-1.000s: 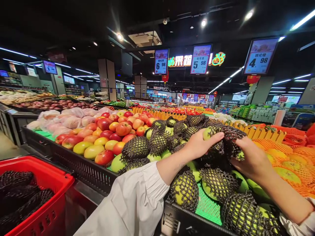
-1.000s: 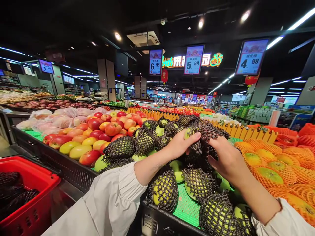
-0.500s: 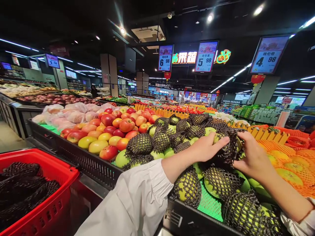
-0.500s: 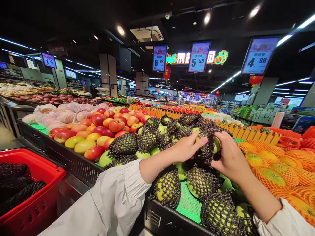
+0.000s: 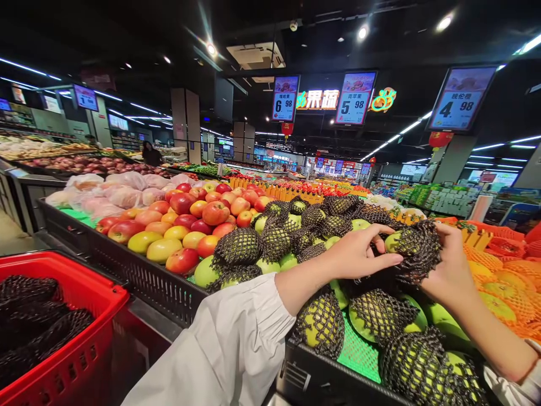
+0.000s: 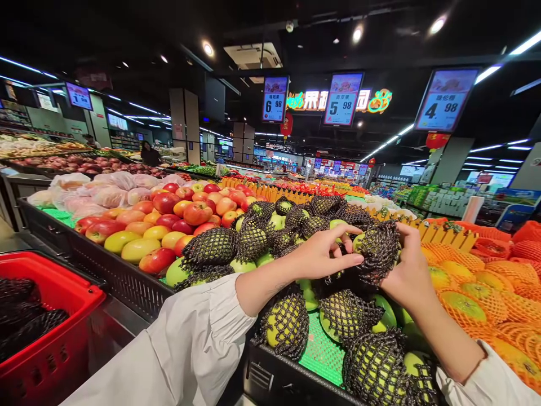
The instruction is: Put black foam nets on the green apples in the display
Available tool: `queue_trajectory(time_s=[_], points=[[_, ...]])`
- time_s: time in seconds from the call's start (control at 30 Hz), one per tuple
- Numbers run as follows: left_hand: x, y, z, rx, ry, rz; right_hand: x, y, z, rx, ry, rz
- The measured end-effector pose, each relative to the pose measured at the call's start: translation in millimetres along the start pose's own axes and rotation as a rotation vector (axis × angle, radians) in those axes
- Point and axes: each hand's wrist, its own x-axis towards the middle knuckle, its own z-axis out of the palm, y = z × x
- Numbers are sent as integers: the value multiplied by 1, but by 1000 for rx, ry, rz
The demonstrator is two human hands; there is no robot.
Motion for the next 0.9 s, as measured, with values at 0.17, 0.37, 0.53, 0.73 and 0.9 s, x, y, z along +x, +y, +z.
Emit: queue_trajectory(time_s=[0.17, 0.37, 0.53, 0.73, 0.9], points=[[1, -1, 0, -78, 3, 28, -2, -10, -4, -18, 66, 24], [1, -1, -2, -111, 5, -16, 3, -19, -2, 144, 143, 13], [3, -1, 0, -178, -37, -93, 9, -31, -2, 348, 167, -39], [0, 3, -1, -244, -196, -183, 9, -35, -2, 398, 106, -53], [-4, 8, -2, -238, -169, -131, 12, -34, 0, 379, 91, -128]])
